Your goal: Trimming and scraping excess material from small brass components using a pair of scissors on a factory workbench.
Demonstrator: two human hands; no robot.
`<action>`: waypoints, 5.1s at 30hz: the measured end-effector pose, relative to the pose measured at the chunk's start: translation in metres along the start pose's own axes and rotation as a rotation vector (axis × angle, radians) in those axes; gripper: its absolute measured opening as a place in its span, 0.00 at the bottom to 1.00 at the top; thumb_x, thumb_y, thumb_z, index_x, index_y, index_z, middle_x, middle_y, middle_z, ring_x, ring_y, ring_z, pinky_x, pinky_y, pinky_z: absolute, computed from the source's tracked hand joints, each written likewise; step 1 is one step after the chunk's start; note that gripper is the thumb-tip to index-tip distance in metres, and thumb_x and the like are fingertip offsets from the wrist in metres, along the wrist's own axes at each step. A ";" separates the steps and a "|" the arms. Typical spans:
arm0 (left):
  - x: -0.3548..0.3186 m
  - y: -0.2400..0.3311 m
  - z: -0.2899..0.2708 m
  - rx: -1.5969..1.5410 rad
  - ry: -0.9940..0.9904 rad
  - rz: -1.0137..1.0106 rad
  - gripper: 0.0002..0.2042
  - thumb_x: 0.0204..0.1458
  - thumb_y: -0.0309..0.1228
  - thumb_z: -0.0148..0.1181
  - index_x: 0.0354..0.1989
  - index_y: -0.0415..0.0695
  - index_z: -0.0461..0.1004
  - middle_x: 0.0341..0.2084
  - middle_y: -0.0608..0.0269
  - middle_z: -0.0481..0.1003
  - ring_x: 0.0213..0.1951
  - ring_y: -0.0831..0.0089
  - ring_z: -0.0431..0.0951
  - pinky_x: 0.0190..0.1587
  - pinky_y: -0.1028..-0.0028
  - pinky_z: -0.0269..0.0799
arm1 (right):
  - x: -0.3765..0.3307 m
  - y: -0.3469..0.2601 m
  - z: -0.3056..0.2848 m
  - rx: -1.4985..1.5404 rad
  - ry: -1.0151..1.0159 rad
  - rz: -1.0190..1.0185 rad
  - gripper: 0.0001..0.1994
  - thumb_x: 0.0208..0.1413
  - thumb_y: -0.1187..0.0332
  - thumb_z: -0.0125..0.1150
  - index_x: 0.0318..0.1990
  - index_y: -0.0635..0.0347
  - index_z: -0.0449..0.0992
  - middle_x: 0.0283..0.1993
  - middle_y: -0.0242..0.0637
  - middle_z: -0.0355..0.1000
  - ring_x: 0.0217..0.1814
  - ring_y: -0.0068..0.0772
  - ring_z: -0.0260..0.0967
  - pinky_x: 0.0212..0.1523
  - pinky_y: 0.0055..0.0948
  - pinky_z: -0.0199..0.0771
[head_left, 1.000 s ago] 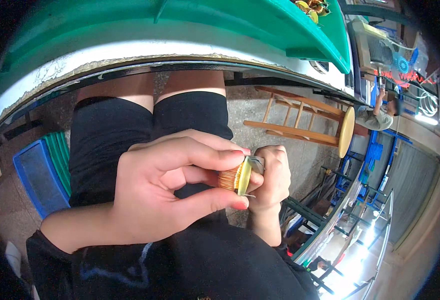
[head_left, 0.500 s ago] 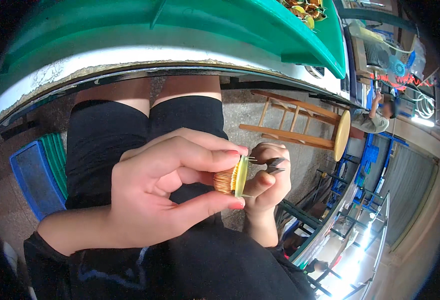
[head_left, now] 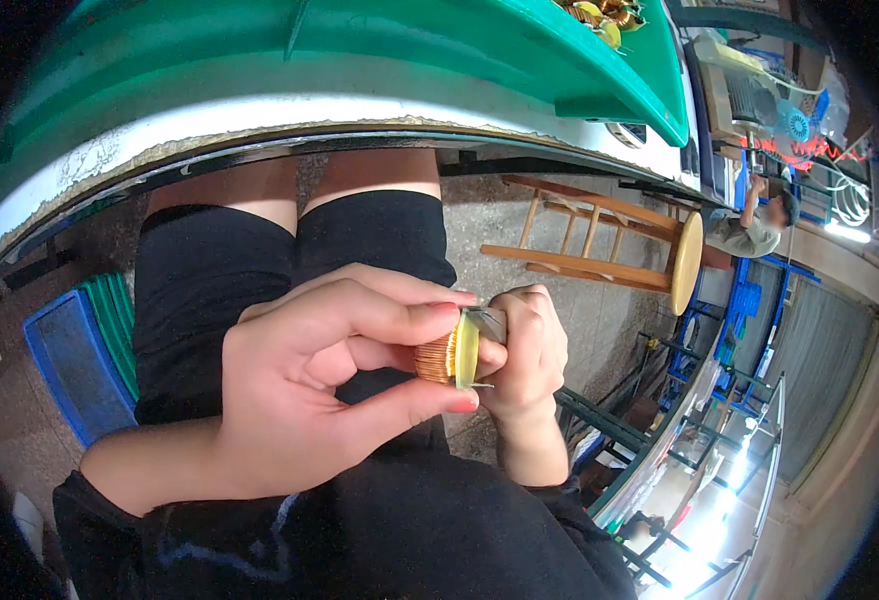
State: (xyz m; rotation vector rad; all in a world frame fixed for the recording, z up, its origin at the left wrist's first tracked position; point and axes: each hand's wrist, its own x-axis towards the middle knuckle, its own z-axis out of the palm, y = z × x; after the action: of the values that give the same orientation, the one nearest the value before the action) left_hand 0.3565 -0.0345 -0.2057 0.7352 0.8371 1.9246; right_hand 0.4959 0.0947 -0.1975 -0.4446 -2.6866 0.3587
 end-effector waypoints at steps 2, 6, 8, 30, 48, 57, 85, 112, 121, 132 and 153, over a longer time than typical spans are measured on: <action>0.000 0.000 0.001 -0.025 0.014 -0.015 0.24 0.35 0.09 0.63 0.45 0.36 0.65 0.47 0.45 0.66 0.45 0.60 0.73 0.45 0.68 0.75 | 0.000 0.001 0.000 -0.015 -0.027 -0.002 0.20 0.60 0.54 0.46 0.32 0.65 0.68 0.29 0.41 0.66 0.26 0.37 0.61 0.29 0.31 0.66; 0.001 0.002 0.003 -0.048 0.049 -0.064 0.25 0.35 0.08 0.63 0.45 0.36 0.65 0.46 0.46 0.66 0.45 0.59 0.73 0.44 0.68 0.76 | 0.000 0.004 0.003 0.324 0.112 0.132 0.20 0.59 0.54 0.46 0.32 0.66 0.68 0.29 0.42 0.66 0.27 0.38 0.62 0.30 0.31 0.66; 0.001 0.001 0.001 -0.038 0.055 -0.054 0.25 0.35 0.08 0.62 0.45 0.36 0.64 0.46 0.47 0.66 0.45 0.59 0.73 0.44 0.68 0.76 | -0.002 0.004 0.001 0.359 0.097 0.137 0.20 0.59 0.54 0.46 0.33 0.66 0.68 0.30 0.42 0.66 0.27 0.38 0.62 0.31 0.31 0.66; -0.005 0.005 -0.007 0.131 0.053 -0.002 0.26 0.31 0.09 0.66 0.43 0.38 0.69 0.42 0.51 0.69 0.41 0.60 0.76 0.46 0.66 0.75 | -0.005 -0.018 -0.013 0.362 -0.125 0.046 0.18 0.59 0.55 0.48 0.33 0.66 0.67 0.28 0.41 0.65 0.24 0.37 0.59 0.29 0.31 0.65; -0.002 0.009 -0.003 0.073 0.073 -0.001 0.25 0.31 0.10 0.67 0.42 0.39 0.70 0.40 0.53 0.69 0.41 0.62 0.75 0.48 0.65 0.74 | -0.013 -0.011 -0.003 0.574 0.077 0.219 0.16 0.58 0.58 0.49 0.34 0.66 0.68 0.29 0.42 0.65 0.25 0.38 0.59 0.30 0.31 0.65; -0.002 0.004 -0.004 0.060 0.029 0.038 0.25 0.32 0.09 0.67 0.43 0.39 0.70 0.40 0.53 0.69 0.39 0.64 0.75 0.43 0.70 0.76 | 0.000 -0.015 0.002 0.391 -0.066 0.162 0.15 0.57 0.58 0.50 0.34 0.65 0.68 0.29 0.41 0.65 0.27 0.38 0.60 0.32 0.31 0.65; -0.003 0.003 -0.009 -0.207 0.186 -0.329 0.23 0.35 0.05 0.60 0.40 0.38 0.67 0.39 0.54 0.69 0.36 0.66 0.75 0.41 0.72 0.77 | -0.002 -0.021 -0.019 0.506 -0.294 0.310 0.10 0.56 0.66 0.50 0.38 0.66 0.67 0.36 0.44 0.66 0.33 0.40 0.62 0.38 0.32 0.65; 0.010 -0.003 0.001 -0.167 0.392 -0.180 0.16 0.35 0.11 0.64 0.31 0.38 0.66 0.27 0.58 0.74 0.28 0.75 0.75 0.32 0.82 0.74 | -0.003 0.002 0.016 0.272 -0.089 0.177 0.15 0.61 0.63 0.40 0.38 0.63 0.71 0.30 0.50 0.70 0.27 0.52 0.66 0.29 0.41 0.66; 0.025 0.096 -0.015 -0.085 -0.061 -0.498 0.18 0.38 0.13 0.64 0.36 0.39 0.64 0.34 0.55 0.73 0.31 0.69 0.77 0.32 0.78 0.75 | -0.032 0.088 0.003 1.333 0.198 0.636 0.17 0.64 0.59 0.32 0.36 0.62 0.65 0.31 0.36 0.62 0.32 0.29 0.58 0.34 0.26 0.59; 0.090 0.192 -0.062 0.318 0.299 -0.322 0.09 0.51 0.21 0.52 0.40 0.39 0.61 0.23 0.62 0.65 0.13 0.85 0.54 0.07 0.91 0.47 | 0.024 0.018 -0.010 0.729 0.040 0.382 0.19 0.62 0.57 0.38 0.32 0.66 0.66 0.30 0.41 0.64 0.29 0.33 0.59 0.34 0.28 0.61; 0.191 0.174 -0.158 1.634 0.296 -0.068 0.15 0.38 0.28 0.68 0.36 0.40 0.72 0.31 0.61 0.75 0.26 0.73 0.74 0.31 0.74 0.72 | 0.050 0.022 -0.008 0.479 -0.212 0.323 0.08 0.49 0.71 0.54 0.35 0.65 0.69 0.33 0.44 0.67 0.32 0.43 0.63 0.36 0.33 0.65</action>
State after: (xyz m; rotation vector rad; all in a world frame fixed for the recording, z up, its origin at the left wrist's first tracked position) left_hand 0.0692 0.0270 -0.1322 1.2369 2.5933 0.9178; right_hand 0.4616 0.1337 -0.1803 -0.7204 -2.5926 1.1675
